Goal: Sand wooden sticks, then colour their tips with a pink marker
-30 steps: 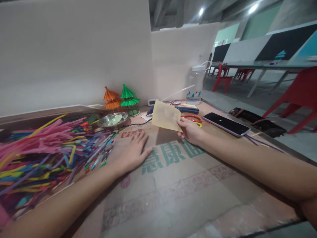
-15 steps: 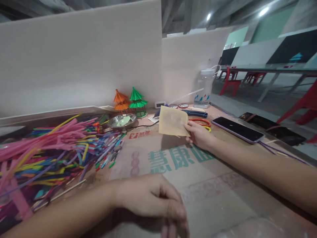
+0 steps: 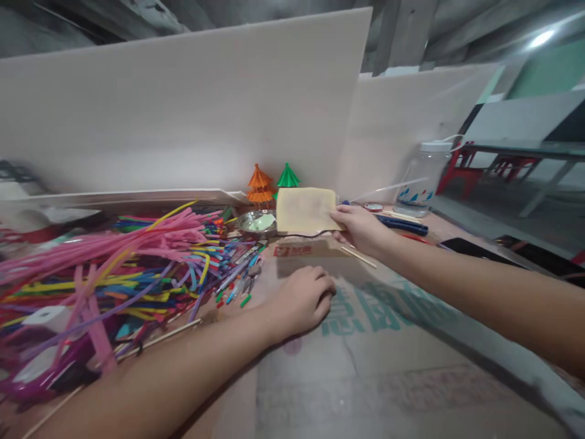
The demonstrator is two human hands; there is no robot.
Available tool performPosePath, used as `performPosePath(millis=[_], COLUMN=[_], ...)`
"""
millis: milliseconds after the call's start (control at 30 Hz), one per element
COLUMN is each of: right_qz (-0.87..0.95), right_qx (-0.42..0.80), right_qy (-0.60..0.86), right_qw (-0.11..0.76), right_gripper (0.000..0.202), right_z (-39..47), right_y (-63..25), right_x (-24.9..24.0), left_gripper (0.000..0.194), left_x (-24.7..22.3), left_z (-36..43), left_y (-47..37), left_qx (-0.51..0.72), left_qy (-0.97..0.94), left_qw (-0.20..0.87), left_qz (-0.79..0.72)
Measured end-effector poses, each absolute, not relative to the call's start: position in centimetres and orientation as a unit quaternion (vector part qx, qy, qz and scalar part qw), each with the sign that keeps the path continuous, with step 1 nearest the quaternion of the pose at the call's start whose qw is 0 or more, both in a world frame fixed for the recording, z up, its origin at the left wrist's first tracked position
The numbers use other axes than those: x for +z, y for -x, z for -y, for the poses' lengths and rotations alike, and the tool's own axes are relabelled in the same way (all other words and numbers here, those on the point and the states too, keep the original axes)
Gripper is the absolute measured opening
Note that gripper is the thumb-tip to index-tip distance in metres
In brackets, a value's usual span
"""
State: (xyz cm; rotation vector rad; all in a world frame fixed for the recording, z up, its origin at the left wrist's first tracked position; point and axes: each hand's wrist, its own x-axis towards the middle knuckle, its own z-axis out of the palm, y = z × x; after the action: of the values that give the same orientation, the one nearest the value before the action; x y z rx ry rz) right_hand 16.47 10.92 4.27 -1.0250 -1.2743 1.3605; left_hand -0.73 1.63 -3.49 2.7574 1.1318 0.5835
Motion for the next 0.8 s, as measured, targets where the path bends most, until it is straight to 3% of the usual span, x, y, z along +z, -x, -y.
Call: performPosePath(millis=[300,533,733,800], right_qz=[0.577,0.683,0.754,0.781], right_qx=[0.538,0.403,0.292,0.253], right_qy=[0.464,0.505,0.492,0.474], right_qw=[0.402,0.340,0.322,0.318], right_gripper=[0.003,0.033,0.014,0.018], right_z=[-18.0,-18.6,-14.4,-12.5], right_y=[-3.9,-7.9,-12.8,-14.1], right_x=[2.8,3.0,2.1,1.2], left_gripper=[0.021,0.021,0.021,0.023], left_x=[-3.2,-3.1,-3.1,-2.8], left_z=[-2.1,-2.2,-2.0,-1.8], left_y=[1.0,1.0,0.9,0.8], left_qx=[0.170,0.164,0.166,0.159], left_qy=[-0.914,-0.920,-0.921,-0.926], left_qw=[0.016,0.011,-0.009,-0.019], left_qz=[-0.367,-0.355,-0.351,-0.342])
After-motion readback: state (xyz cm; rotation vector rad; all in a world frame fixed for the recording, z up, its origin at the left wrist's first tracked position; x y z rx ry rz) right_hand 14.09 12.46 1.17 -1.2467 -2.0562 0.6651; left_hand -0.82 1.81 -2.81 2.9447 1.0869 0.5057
